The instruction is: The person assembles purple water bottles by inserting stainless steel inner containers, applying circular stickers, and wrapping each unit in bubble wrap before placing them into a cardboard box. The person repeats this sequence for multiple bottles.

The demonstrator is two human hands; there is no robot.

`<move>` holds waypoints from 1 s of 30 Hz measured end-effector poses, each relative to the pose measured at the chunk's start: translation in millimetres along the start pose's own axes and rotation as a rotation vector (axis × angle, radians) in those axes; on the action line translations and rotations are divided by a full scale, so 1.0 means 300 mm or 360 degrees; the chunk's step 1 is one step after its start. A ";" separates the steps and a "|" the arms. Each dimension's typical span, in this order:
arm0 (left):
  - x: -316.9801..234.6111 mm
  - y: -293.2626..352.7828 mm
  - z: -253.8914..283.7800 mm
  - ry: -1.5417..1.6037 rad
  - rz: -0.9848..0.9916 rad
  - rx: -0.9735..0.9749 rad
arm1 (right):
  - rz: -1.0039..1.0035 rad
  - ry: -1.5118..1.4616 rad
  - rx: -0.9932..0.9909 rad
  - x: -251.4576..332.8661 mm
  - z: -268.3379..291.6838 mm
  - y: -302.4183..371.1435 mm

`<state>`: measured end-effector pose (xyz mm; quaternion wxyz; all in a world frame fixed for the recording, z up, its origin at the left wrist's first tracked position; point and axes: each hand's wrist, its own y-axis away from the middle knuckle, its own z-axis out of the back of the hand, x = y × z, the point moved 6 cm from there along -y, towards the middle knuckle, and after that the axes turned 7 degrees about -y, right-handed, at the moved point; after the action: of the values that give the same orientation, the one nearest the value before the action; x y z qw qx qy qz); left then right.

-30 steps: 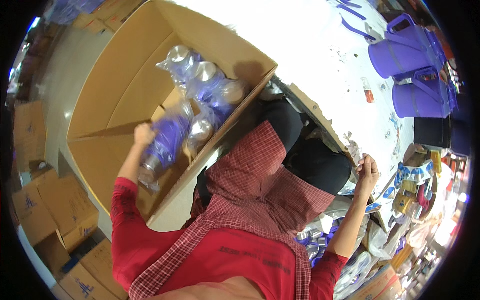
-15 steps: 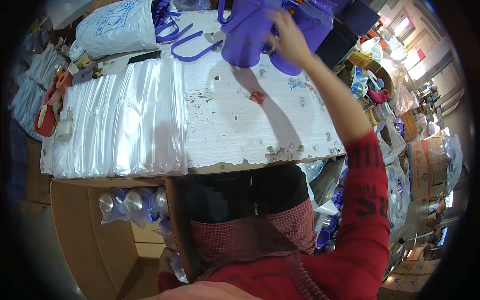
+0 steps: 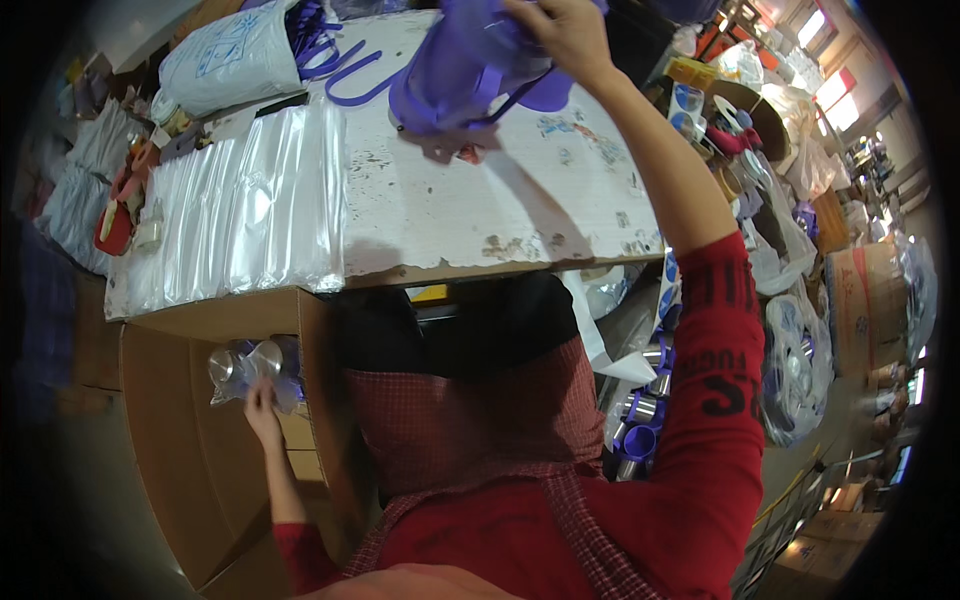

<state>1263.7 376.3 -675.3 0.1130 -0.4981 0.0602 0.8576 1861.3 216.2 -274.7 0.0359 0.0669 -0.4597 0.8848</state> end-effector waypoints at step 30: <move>-1.488 0.411 -1.148 -0.0023 -0.0682 0.1898 | -0.1696 -0.1487 -0.0306 -0.094 0.557 1.301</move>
<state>1735.5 123.0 -460.1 0.5407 -0.3446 0.4259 0.6384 1854.6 -145.2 -499.6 0.2686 0.6509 -0.4078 0.5813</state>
